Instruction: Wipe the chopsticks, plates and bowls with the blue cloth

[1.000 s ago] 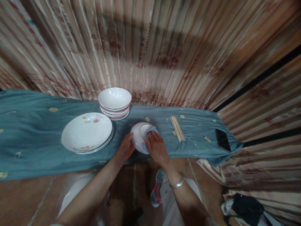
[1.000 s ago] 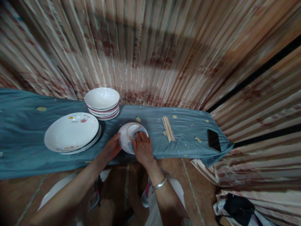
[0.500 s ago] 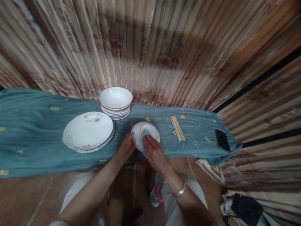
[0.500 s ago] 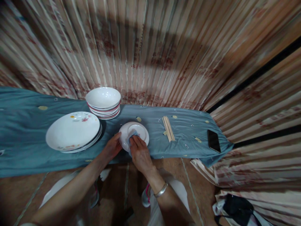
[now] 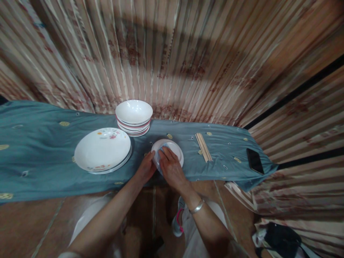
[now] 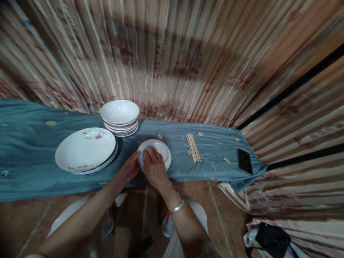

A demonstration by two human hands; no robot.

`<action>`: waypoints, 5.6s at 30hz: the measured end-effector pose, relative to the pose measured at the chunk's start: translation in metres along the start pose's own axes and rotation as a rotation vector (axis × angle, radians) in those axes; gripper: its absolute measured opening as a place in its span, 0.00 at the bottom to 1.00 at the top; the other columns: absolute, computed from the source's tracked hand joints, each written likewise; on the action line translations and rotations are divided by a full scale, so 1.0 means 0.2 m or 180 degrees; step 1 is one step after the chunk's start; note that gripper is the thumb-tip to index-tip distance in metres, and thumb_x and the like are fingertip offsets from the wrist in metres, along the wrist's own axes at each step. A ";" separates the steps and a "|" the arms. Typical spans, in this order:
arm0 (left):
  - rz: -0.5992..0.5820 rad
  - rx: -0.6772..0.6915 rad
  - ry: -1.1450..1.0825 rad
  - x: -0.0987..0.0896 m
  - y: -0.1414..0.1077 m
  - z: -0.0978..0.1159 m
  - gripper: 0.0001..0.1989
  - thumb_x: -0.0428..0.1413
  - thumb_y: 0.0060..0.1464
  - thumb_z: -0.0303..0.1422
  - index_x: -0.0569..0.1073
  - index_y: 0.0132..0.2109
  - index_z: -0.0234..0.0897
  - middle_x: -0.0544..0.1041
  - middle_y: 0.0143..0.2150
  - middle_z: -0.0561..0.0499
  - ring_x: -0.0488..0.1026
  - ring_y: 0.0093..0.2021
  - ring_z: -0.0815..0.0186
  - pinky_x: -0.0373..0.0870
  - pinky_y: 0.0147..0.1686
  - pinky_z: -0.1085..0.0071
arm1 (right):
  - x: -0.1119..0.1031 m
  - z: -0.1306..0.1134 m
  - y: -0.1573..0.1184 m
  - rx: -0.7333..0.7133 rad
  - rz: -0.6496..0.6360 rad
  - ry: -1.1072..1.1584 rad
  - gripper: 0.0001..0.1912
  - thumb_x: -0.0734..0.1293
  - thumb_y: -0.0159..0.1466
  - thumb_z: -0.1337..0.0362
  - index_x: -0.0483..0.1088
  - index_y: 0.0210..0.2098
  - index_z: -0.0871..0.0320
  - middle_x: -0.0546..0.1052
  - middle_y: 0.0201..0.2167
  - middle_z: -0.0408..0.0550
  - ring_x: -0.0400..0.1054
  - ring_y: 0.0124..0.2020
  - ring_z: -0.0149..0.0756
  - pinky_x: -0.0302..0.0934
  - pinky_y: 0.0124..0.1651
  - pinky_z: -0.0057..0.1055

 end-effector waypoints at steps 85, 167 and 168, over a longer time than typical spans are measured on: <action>-0.0218 0.0140 -0.0064 0.05 -0.03 0.02 0.06 0.60 0.49 0.25 0.74 0.37 0.31 0.78 0.28 0.50 0.73 0.25 0.69 0.69 0.28 0.75 | -0.11 -0.06 -0.09 0.0155 0.0213 0.0066 0.18 0.57 0.67 0.66 0.68 0.53 0.65 0.73 0.48 0.60 0.66 0.50 0.46 0.63 0.55 0.44; -0.0161 0.0171 -0.0067 0.01 0.01 0.10 0.14 0.63 0.43 0.22 0.75 0.40 0.32 0.80 0.34 0.47 0.77 0.37 0.60 0.73 0.40 0.66 | 0.13 0.65 0.00 0.2483 0.0233 0.2902 0.16 0.63 0.53 0.49 0.69 0.26 0.56 0.75 0.25 0.42 0.66 0.27 0.33 0.59 0.33 0.28; -0.0132 0.0175 -0.0085 0.01 0.01 0.10 0.14 0.62 0.43 0.22 0.75 0.41 0.32 0.80 0.34 0.47 0.77 0.37 0.60 0.73 0.41 0.66 | 0.13 0.64 0.00 0.2483 0.0186 0.2791 0.17 0.62 0.54 0.48 0.69 0.26 0.56 0.74 0.24 0.42 0.66 0.27 0.33 0.59 0.33 0.28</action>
Point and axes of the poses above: each hand's wrist, its own y-axis towards the middle knuckle, its own x-axis out of the palm, z = x × y, the point moved 1 cm from there along y, towards the middle knuckle
